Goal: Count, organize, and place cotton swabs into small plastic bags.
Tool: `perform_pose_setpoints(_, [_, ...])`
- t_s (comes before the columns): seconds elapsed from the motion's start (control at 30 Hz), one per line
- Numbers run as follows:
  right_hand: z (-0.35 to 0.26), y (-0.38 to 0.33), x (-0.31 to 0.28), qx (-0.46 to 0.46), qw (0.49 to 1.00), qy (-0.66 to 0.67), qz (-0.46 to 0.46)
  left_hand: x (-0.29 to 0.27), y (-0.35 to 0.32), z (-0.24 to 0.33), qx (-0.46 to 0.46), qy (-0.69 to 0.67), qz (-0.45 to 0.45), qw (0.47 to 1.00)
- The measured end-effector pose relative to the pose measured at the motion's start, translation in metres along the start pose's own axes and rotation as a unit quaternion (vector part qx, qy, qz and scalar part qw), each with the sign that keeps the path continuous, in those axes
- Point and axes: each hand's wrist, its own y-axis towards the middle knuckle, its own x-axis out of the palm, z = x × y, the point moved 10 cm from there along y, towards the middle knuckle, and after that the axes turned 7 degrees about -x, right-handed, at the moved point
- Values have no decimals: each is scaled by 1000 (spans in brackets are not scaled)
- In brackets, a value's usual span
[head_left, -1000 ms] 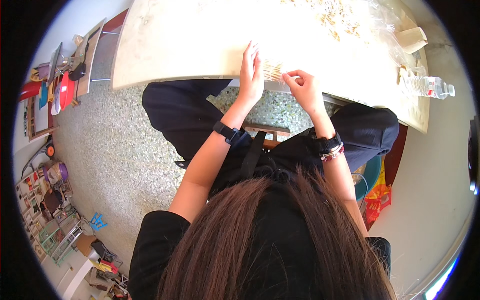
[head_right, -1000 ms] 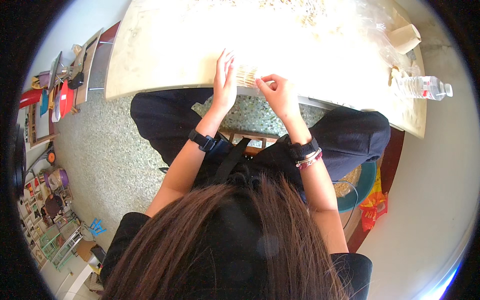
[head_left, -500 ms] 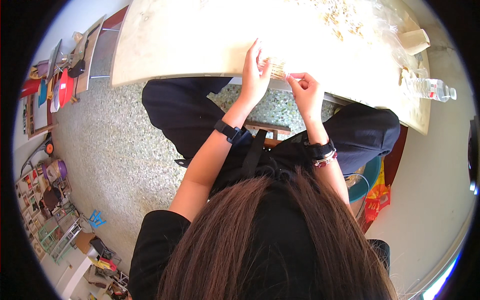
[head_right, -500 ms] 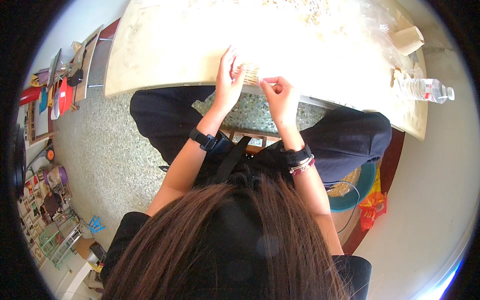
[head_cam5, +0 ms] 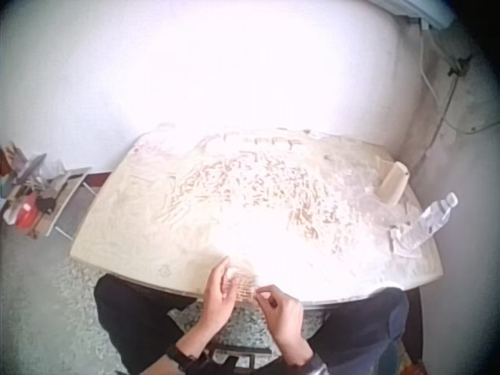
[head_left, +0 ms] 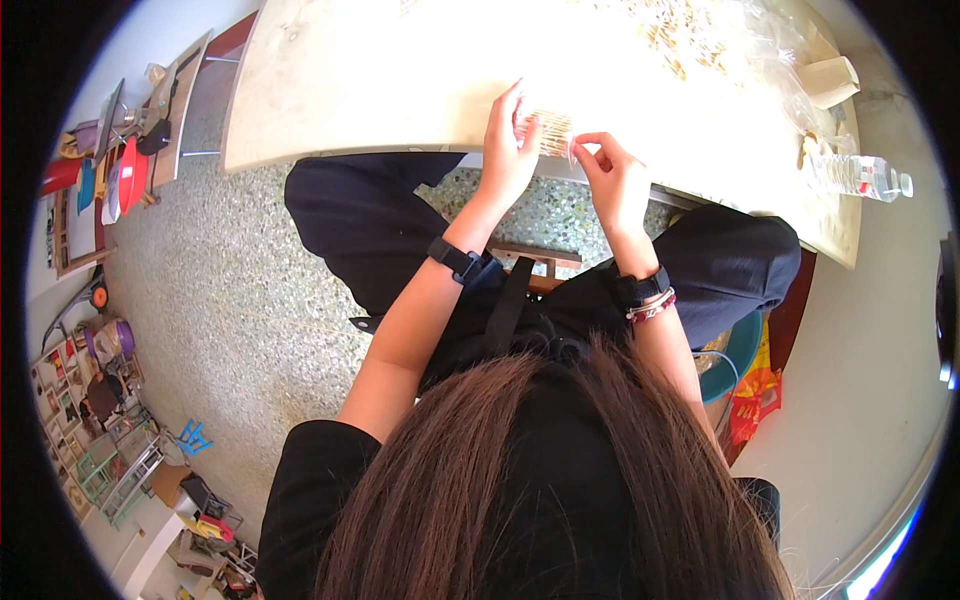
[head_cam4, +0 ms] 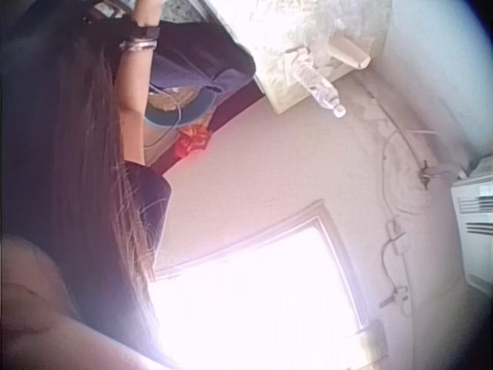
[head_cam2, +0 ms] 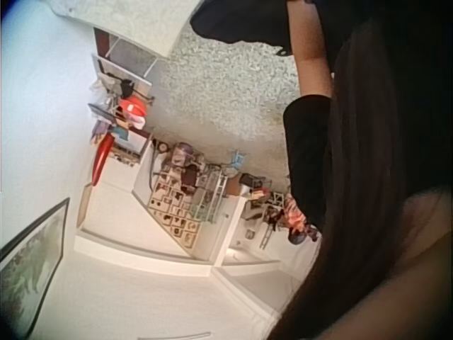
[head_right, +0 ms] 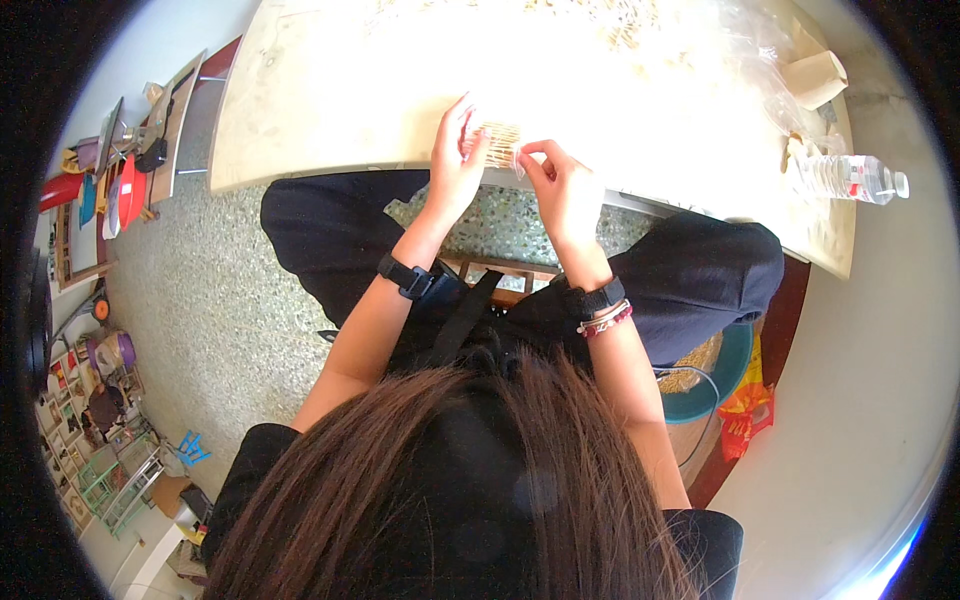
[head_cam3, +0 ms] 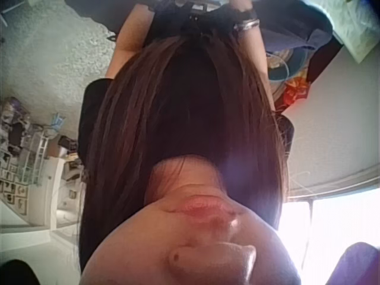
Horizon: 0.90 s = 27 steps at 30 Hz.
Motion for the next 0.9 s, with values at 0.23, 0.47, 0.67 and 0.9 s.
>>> perform_pose_setpoints(0.23, [27, -4, 10, 104, 975, 195, 3, 1, 0, 6, 22, 29, 9, 999])
perform_pose_setpoints(0.47, [44, -10, 25, 170, 944, 281, -29, 2, -1, 10, 31, 40, 3, 999])
perform_pose_setpoints(0.67, [32, -3, 23, 122, 974, 185, -42, 2, 1, 10, 22, 61, -19, 998])
perform_pose_setpoints(0.9, [13, 3, 15, 23, 997, 62, -31, 3, 0, 15, 29, 79, -15, 996])
